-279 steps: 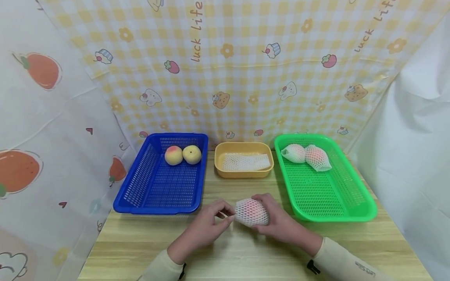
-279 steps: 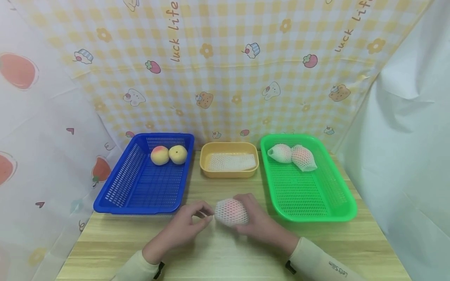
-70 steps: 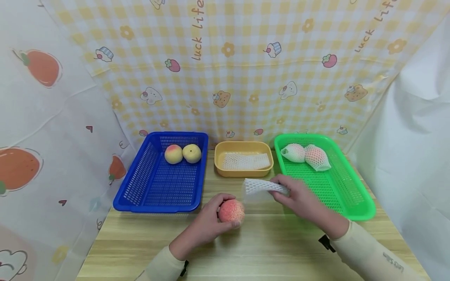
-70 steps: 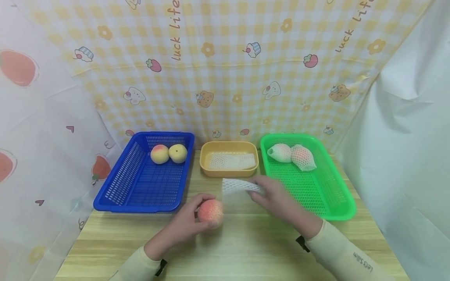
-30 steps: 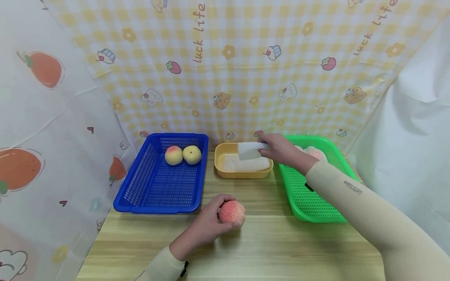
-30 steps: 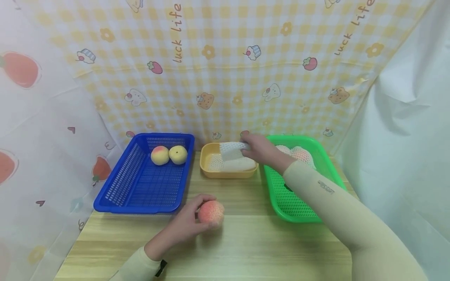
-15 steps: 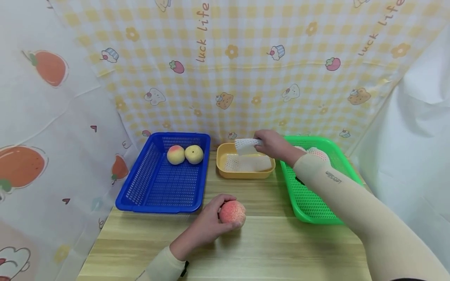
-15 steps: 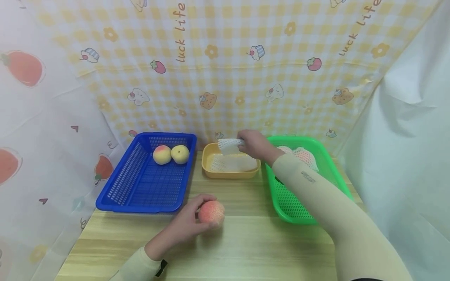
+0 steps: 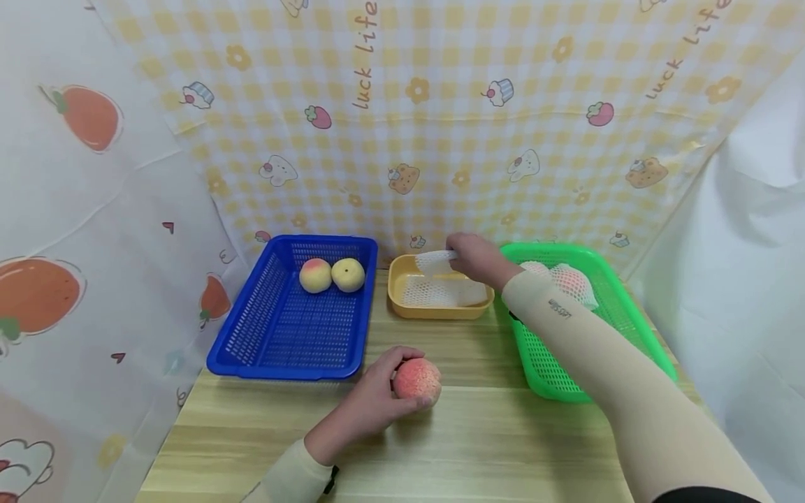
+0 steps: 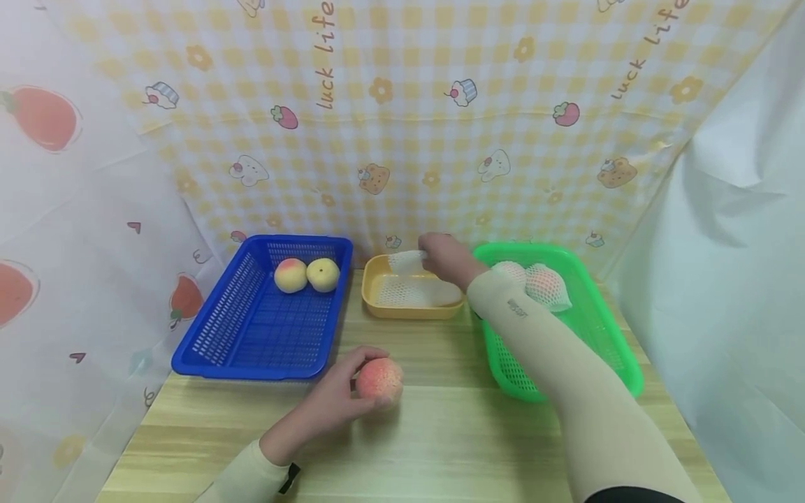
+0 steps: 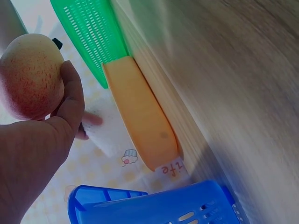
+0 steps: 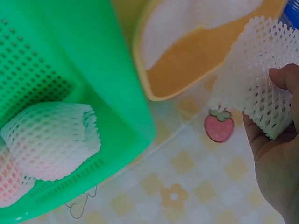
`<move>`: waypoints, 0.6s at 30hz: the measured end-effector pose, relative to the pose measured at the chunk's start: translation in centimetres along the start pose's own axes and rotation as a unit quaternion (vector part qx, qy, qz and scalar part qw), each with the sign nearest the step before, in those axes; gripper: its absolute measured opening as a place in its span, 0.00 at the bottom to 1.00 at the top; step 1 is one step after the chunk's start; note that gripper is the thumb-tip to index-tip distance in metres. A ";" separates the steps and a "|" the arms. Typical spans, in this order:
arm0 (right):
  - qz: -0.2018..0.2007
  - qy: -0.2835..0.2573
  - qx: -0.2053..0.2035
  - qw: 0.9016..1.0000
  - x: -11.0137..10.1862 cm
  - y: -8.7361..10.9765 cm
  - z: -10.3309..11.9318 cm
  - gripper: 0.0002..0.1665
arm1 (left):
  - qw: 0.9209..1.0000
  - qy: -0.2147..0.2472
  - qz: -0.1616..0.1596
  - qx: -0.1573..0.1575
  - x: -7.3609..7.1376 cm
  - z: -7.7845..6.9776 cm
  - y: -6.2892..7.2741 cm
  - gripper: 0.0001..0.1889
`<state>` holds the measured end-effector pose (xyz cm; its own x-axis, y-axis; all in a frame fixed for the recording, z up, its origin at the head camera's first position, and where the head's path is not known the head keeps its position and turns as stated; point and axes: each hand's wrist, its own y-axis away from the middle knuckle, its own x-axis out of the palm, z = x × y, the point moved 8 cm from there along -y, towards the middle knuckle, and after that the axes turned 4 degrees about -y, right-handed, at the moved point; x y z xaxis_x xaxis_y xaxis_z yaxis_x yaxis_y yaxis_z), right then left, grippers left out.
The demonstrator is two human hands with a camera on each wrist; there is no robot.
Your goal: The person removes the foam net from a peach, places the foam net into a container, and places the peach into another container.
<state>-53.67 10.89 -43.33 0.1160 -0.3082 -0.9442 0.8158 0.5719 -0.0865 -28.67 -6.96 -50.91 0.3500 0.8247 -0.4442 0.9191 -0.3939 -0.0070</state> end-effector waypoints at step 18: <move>0.008 0.087 0.009 0.996 2.3 -0.9 -0.9 0.09 | 1.000 -0.014 -0.007 0.007 -0.6 0.4 0.3 0.37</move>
<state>-54.65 10.31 -45.73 0.0298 -0.1613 -0.9865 0.8247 0.5616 -0.0670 -28.69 -7.72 -51.00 0.3311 0.8190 -0.4686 0.9217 -0.3871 -0.0253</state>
